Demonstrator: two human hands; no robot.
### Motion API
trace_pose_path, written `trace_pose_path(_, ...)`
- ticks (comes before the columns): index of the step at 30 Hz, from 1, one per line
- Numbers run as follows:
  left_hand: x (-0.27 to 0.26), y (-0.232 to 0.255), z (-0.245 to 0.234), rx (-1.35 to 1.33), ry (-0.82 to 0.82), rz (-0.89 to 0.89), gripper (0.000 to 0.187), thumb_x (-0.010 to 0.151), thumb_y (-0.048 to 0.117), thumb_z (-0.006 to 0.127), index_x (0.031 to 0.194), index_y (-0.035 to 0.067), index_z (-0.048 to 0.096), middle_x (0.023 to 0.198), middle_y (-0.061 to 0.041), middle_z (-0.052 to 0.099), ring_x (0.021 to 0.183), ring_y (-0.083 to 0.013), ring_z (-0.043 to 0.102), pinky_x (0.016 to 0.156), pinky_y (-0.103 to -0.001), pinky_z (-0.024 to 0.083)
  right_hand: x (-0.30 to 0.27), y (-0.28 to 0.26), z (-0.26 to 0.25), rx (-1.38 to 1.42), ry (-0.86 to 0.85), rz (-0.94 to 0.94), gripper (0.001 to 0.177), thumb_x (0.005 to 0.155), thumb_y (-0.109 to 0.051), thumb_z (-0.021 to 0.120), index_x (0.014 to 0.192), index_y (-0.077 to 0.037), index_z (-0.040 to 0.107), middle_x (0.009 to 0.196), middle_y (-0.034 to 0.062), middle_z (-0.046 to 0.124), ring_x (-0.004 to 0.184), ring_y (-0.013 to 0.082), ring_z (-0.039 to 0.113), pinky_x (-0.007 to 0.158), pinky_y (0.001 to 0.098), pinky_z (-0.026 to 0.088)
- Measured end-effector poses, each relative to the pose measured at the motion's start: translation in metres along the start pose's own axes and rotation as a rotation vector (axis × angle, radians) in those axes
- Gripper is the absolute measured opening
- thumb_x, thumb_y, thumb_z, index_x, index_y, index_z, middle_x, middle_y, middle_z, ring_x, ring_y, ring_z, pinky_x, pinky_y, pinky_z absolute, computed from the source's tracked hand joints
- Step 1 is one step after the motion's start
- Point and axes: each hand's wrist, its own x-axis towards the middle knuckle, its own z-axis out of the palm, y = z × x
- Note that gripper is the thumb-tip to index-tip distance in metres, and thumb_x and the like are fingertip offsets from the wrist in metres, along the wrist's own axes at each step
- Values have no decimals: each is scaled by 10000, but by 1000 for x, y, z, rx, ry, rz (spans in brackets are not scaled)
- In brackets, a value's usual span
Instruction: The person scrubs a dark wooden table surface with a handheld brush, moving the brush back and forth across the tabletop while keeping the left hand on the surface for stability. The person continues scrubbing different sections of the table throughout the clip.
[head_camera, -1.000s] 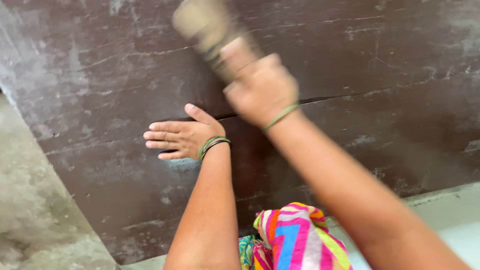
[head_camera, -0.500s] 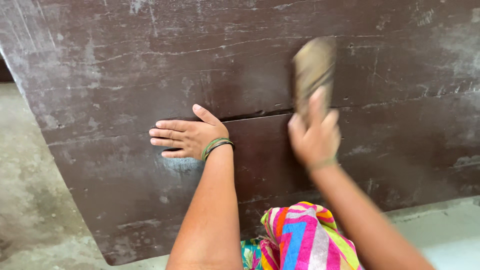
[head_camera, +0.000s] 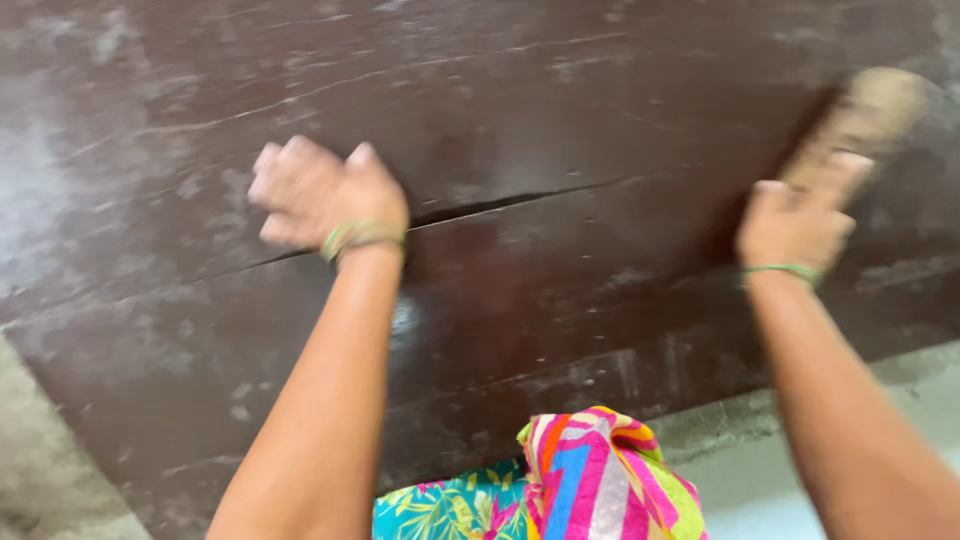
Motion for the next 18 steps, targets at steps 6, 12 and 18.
trace_pose_path(6,-58,231,15,-138,-458,328,994,944,719,460,1644,190,-9,1699,-151,-150,1552,-423,-160,1188,-751,31,-171,-42,-14,191,-419,-322,775,862,-457,657,1539,-171,412,997,270,551,787,465,628,684,552,539)
trace_pose_path(12,-80,258,8,114,-573,295,1462,736,724,770,1594,134,-256,1616,-301,-339,1512,-524,-270,1177,-757,26,-167,96,-15,7,-536,-300,587,759,-477,734,1303,-337,566,952,201,581,796,403,644,644,527,539)
trace_pose_path(18,-85,277,12,191,-559,241,1590,664,667,873,1559,95,-310,1593,-338,-350,1495,-542,-282,1188,-754,40,28,202,-7,106,-10,313,841,1114,-364,630,1709,-120,90,1290,413,522,1084,543,598,964,574,486)
